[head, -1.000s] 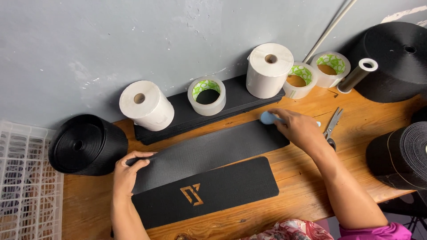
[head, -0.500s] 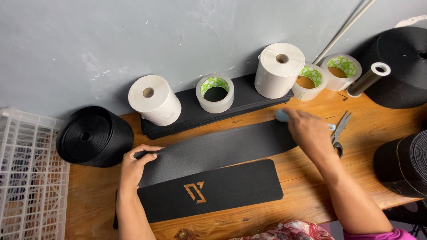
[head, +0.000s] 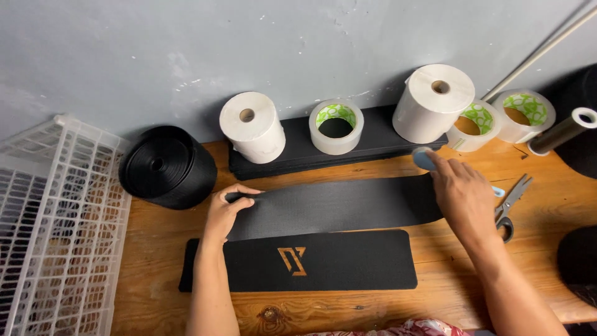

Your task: Cleaning a strip of black material using a liquid applicator and then folding it.

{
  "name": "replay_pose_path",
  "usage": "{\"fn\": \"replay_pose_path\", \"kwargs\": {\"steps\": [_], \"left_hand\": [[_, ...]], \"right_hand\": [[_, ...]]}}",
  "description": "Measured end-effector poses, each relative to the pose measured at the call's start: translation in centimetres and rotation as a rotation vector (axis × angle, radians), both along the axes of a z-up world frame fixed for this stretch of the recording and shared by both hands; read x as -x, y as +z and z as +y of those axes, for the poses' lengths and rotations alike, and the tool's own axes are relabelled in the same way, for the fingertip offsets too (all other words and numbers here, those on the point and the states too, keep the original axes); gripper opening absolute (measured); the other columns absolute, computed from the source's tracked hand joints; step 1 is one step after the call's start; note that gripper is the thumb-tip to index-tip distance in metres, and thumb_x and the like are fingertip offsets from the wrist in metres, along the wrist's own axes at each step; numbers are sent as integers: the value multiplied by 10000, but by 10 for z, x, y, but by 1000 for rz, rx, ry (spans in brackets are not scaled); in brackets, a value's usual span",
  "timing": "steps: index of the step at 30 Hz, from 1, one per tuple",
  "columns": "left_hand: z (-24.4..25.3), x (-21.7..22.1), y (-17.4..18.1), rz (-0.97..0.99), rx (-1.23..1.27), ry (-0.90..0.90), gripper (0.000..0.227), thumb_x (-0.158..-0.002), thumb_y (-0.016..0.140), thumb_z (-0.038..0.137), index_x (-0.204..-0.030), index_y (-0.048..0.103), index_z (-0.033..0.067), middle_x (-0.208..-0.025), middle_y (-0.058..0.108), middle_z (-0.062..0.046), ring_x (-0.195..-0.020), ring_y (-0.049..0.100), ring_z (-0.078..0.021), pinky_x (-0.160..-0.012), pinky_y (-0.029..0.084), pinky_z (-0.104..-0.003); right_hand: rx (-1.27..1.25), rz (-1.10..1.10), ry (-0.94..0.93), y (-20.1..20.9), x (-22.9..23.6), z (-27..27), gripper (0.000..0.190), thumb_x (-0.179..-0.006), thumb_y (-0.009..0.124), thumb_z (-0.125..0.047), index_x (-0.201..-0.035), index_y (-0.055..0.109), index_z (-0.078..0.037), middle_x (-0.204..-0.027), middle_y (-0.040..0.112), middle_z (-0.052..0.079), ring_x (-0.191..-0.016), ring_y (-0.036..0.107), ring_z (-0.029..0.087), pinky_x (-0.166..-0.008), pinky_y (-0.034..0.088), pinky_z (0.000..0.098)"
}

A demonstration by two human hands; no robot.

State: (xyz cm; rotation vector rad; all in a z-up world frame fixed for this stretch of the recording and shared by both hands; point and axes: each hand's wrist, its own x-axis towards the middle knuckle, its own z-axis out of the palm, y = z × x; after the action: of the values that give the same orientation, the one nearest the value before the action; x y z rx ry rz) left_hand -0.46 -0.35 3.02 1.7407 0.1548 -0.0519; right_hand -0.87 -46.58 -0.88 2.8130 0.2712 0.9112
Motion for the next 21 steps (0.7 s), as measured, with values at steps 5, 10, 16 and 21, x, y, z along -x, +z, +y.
{"fn": "replay_pose_path", "kwargs": {"steps": [5,10,16,21], "left_hand": [[11,-8,-23,47,-73,-52,206,-753,648,31,-863,811,92,-972,810,-22,-943,700,-122,-896,499,-241],[6,-9,-27,1,-66,-87,211,-749,644,27,-860,811,91,-964,812,-23,-940,698,-119,-895,493,-244],[-3,-6,-17,-18,43,-12,247,-672,715,-1,-894,824,17,-750,672,-68,-790,515,-127,-767,456,-272],[-3,-8,-24,-11,21,-22,255,-667,717,15,-897,825,37,-800,731,-81,-795,551,-125,-765,453,-268]], "right_hand": [[-136,18,79,39,18,28,422,-1047,696,-144,-1469,678,-143,-948,670,49,-810,633,275,-759,521,388],[-211,103,321,46,32,66,423,-1029,657,-149,-1450,624,-129,-1016,693,82,-815,620,252,-698,468,394],[-9,171,200,20,20,55,212,-1027,588,-213,-1208,699,-224,-826,697,-36,-757,725,147,-690,550,271],[-257,294,266,40,24,78,300,-961,647,-210,-1258,679,-189,-844,711,37,-743,739,252,-671,590,357]]}}
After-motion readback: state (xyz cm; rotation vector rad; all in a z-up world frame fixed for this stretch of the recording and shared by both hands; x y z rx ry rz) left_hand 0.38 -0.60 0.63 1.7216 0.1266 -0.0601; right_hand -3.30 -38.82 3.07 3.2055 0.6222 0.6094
